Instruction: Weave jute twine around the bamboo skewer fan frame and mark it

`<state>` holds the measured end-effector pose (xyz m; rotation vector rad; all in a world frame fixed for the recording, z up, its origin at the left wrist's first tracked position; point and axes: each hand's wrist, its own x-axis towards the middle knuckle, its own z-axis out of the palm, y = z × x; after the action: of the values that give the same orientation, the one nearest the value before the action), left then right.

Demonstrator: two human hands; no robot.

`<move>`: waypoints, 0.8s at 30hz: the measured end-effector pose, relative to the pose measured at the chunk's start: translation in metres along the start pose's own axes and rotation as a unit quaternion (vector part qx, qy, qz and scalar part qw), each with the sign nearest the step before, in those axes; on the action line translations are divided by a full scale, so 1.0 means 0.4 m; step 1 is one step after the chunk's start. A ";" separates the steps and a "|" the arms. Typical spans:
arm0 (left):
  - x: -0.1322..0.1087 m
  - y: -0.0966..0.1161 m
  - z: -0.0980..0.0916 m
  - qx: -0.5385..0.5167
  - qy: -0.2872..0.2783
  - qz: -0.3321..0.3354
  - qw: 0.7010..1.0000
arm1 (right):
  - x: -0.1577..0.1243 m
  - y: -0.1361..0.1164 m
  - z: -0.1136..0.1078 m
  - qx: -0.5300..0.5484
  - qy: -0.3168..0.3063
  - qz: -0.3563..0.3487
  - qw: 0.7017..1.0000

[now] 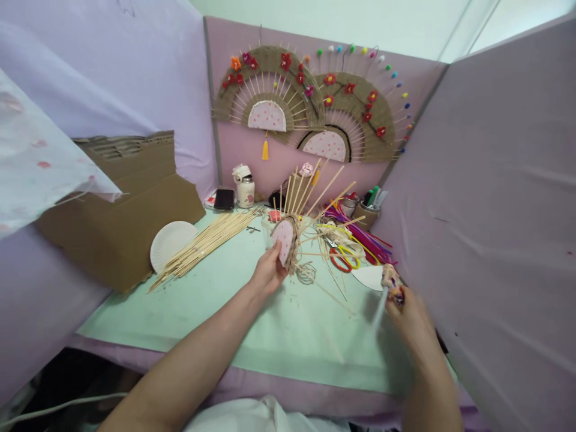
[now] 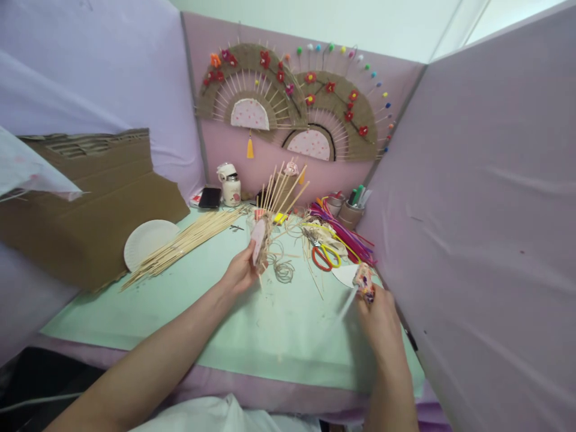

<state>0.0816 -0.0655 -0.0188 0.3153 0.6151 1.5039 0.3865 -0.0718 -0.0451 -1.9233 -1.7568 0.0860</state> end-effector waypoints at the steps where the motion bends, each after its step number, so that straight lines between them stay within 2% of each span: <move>1: -0.001 0.000 0.000 0.002 -0.005 0.011 1.000 | 0.004 0.027 0.006 -0.048 -0.016 0.005 0.999; 3: 0.000 0.000 0.000 0.003 -0.015 0.026 1.000 | 0.002 0.060 0.019 -0.131 -0.054 0.014 0.990; 6: 0.004 -0.002 -0.005 0.014 -0.013 0.045 0.999 | -0.010 0.065 0.022 -0.206 -0.121 0.040 0.970; 8: 0.007 -0.003 -0.007 0.026 -0.012 0.069 0.997 | -0.016 0.048 0.007 -0.208 -0.127 0.063 0.968; 9: 0.007 -0.003 -0.008 0.034 -0.010 0.082 0.996 | -0.017 0.034 -0.004 -0.194 -0.107 0.069 0.973; 11: 0.007 -0.004 -0.008 0.053 -0.011 0.109 0.993 | -0.018 -0.009 -0.027 -0.121 -0.036 0.046 0.991; 13: 0.006 -0.004 -0.007 0.073 -0.012 0.132 0.988 | -0.019 -0.075 -0.043 0.034 0.020 -0.037 0.999; 15: 0.005 -0.004 -0.006 0.087 -0.013 0.152 0.984 | -0.023 -0.156 -0.044 0.224 -0.023 -0.145 0.964; 17: 0.004 -0.004 -0.005 0.098 -0.006 0.167 0.981 | -0.029 -0.236 -0.030 0.338 -0.103 -0.188 0.917; 20: 0.001 -0.006 -0.002 0.114 0.009 0.189 0.975 | -0.039 -0.314 0.009 0.427 -0.151 -0.187 0.872; 24: -0.002 -0.009 0.004 0.132 0.020 0.213 0.968 | -0.041 -0.329 0.057 0.507 -0.143 -0.152 0.836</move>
<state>0.0855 -0.0663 -0.0194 0.6563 0.8178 1.8438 0.2556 -0.0776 -0.0147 -0.8674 -1.6321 1.0145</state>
